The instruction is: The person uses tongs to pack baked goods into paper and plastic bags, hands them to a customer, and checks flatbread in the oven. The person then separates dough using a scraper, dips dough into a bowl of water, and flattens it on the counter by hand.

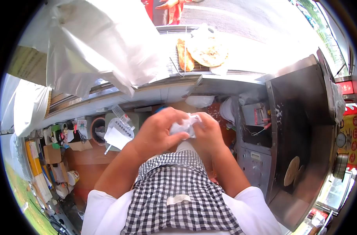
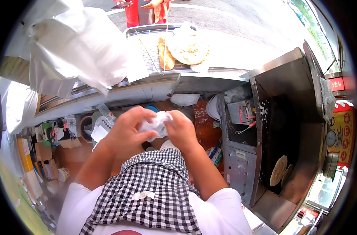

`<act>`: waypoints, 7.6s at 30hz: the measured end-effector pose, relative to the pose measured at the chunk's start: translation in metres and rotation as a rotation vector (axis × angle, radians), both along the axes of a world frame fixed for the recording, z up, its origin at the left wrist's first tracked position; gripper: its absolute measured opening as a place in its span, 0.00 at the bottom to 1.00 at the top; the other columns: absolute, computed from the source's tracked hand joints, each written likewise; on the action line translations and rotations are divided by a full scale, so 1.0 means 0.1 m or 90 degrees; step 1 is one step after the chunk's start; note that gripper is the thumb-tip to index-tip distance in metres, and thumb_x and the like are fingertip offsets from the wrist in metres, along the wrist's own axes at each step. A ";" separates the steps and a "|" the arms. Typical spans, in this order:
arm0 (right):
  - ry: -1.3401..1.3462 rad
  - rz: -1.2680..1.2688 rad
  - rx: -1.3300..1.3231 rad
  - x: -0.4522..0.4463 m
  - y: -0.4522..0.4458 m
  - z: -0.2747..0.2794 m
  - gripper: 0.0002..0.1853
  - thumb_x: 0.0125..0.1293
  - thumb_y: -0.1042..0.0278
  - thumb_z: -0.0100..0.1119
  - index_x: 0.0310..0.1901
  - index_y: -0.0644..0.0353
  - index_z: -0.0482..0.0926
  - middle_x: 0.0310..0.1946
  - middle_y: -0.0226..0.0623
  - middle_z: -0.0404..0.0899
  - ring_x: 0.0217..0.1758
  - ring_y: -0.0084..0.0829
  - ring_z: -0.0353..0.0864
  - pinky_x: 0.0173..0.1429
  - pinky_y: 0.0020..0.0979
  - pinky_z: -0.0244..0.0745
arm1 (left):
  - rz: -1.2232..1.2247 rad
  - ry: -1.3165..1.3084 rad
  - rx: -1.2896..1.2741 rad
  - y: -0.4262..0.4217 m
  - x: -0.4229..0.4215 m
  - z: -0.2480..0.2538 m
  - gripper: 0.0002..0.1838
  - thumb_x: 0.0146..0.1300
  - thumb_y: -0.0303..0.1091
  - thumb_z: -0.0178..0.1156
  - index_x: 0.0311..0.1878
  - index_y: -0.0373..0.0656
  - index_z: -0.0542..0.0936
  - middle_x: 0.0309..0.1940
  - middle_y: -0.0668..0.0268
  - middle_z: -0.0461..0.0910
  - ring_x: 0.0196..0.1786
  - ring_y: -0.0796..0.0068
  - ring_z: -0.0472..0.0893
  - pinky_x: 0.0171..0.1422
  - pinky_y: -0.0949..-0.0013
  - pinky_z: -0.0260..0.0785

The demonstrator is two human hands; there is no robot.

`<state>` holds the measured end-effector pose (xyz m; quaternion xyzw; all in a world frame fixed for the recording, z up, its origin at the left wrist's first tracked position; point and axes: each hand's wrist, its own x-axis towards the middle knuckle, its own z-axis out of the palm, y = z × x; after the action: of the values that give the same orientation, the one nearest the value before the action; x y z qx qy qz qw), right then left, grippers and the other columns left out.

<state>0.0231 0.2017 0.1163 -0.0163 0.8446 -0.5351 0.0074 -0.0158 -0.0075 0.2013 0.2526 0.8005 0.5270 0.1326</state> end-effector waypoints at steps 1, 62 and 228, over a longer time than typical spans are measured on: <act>-0.024 -0.061 -0.078 0.02 0.05 -0.01 0.10 0.67 0.73 0.60 0.48 0.64 0.83 0.42 0.42 0.86 0.43 0.39 0.86 0.49 0.34 0.80 | 0.039 0.058 -0.064 -0.03 -0.06 -0.11 0.15 0.57 0.28 0.73 0.48 0.40 0.81 0.39 0.67 0.79 0.38 0.77 0.79 0.44 0.71 0.72; -0.066 -0.030 -0.714 -3.06 2.59 -0.16 0.31 0.62 0.81 0.66 0.67 0.64 0.68 0.60 0.37 0.75 0.62 0.33 0.76 0.63 0.35 0.77 | 0.176 -0.802 0.892 1.65 -2.58 -1.48 0.15 0.80 0.42 0.49 0.48 0.39 0.77 0.33 0.71 0.79 0.34 0.79 0.81 0.40 0.71 0.80; -0.291 0.024 -0.273 -1.40 0.50 0.23 0.31 0.78 0.47 0.51 0.70 0.65 0.68 0.62 0.45 0.76 0.66 0.34 0.73 0.67 0.36 0.69 | -0.003 -0.132 0.100 0.39 -0.48 -1.31 0.26 0.65 0.34 0.67 0.66 0.42 0.75 0.63 0.61 0.76 0.63 0.68 0.77 0.67 0.64 0.70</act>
<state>-0.1165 0.2518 0.1391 0.0876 0.6884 -0.6906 0.2037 -0.0637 0.0317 0.0699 0.2081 0.7381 0.6113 0.1955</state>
